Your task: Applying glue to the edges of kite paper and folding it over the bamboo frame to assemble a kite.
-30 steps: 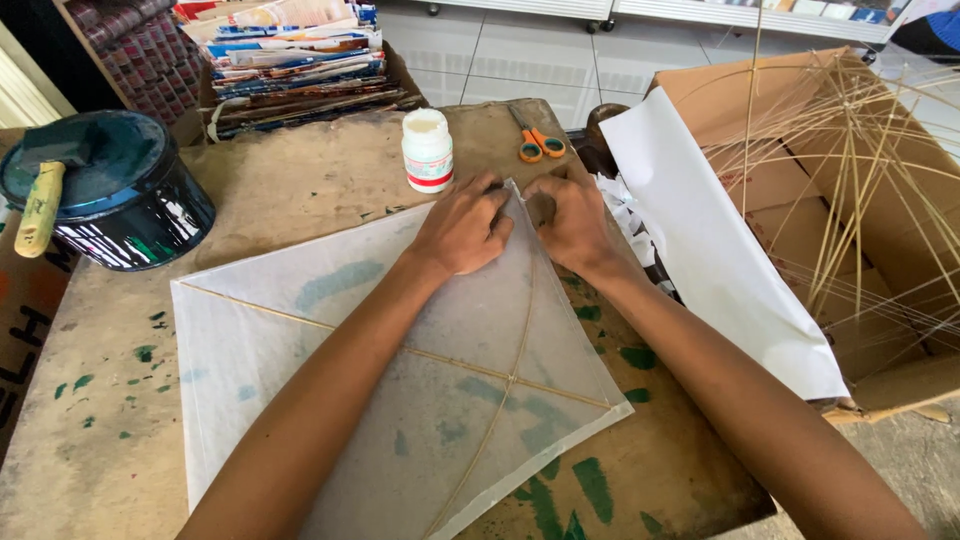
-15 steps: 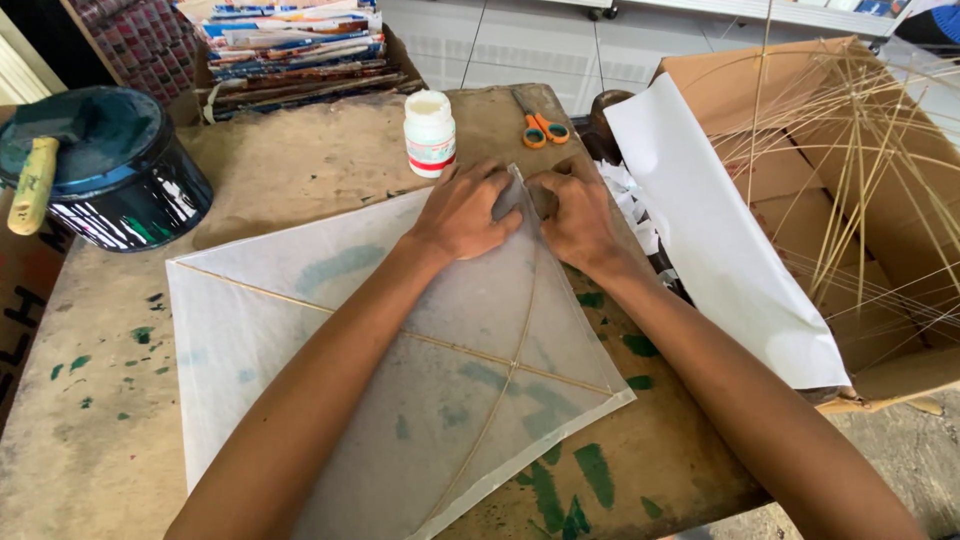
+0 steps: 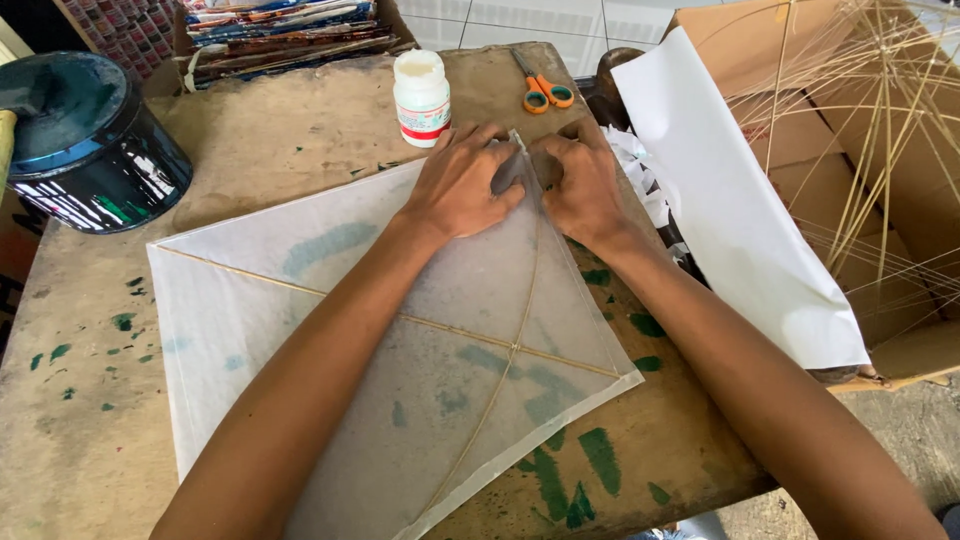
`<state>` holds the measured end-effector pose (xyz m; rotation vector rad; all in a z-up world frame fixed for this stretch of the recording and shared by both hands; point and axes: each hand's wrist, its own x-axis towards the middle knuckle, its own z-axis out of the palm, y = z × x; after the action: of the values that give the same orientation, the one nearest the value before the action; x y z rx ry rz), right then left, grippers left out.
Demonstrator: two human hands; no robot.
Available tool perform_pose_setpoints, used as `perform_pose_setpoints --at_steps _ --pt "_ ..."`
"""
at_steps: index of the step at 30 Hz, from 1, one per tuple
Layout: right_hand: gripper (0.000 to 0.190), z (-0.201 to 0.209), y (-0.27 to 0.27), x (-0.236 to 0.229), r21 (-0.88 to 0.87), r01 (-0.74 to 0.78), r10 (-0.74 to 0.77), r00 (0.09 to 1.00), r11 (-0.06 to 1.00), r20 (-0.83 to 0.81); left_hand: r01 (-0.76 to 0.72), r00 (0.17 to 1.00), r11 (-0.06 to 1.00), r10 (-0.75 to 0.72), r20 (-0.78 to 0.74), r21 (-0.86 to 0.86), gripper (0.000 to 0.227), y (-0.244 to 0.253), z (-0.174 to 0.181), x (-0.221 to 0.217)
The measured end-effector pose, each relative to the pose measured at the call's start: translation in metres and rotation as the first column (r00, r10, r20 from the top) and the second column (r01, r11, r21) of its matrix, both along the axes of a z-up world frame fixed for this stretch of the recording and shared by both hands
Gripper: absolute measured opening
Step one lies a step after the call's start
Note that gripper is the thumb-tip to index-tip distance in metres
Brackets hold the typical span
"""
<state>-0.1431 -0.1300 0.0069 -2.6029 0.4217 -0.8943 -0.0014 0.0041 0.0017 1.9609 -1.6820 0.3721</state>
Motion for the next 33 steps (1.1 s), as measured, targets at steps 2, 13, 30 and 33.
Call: perform_pose_setpoints --at_steps 2,13,30,33 --pt "0.05 -0.004 -0.004 0.001 0.02 -0.002 0.001 1.0 1.0 0.022 0.008 1.0 1.0 -0.008 -0.002 -0.004 0.041 0.001 0.002 -0.001" --pt "0.053 -0.004 -0.003 -0.002 0.061 -0.028 0.024 0.997 0.998 0.071 0.125 0.989 0.992 -0.123 -0.079 0.025 0.032 0.011 0.015 -0.012" --pt "0.045 -0.011 -0.012 0.003 -0.011 -0.079 0.08 0.991 0.997 0.104 0.052 0.996 0.995 -0.045 -0.079 0.088 0.064 0.006 -0.004 -0.013" --pt "0.043 -0.011 -0.012 0.005 0.01 -0.041 0.04 0.994 0.999 0.098 0.053 0.994 0.992 -0.041 -0.102 0.113 0.065 0.007 0.0 -0.013"
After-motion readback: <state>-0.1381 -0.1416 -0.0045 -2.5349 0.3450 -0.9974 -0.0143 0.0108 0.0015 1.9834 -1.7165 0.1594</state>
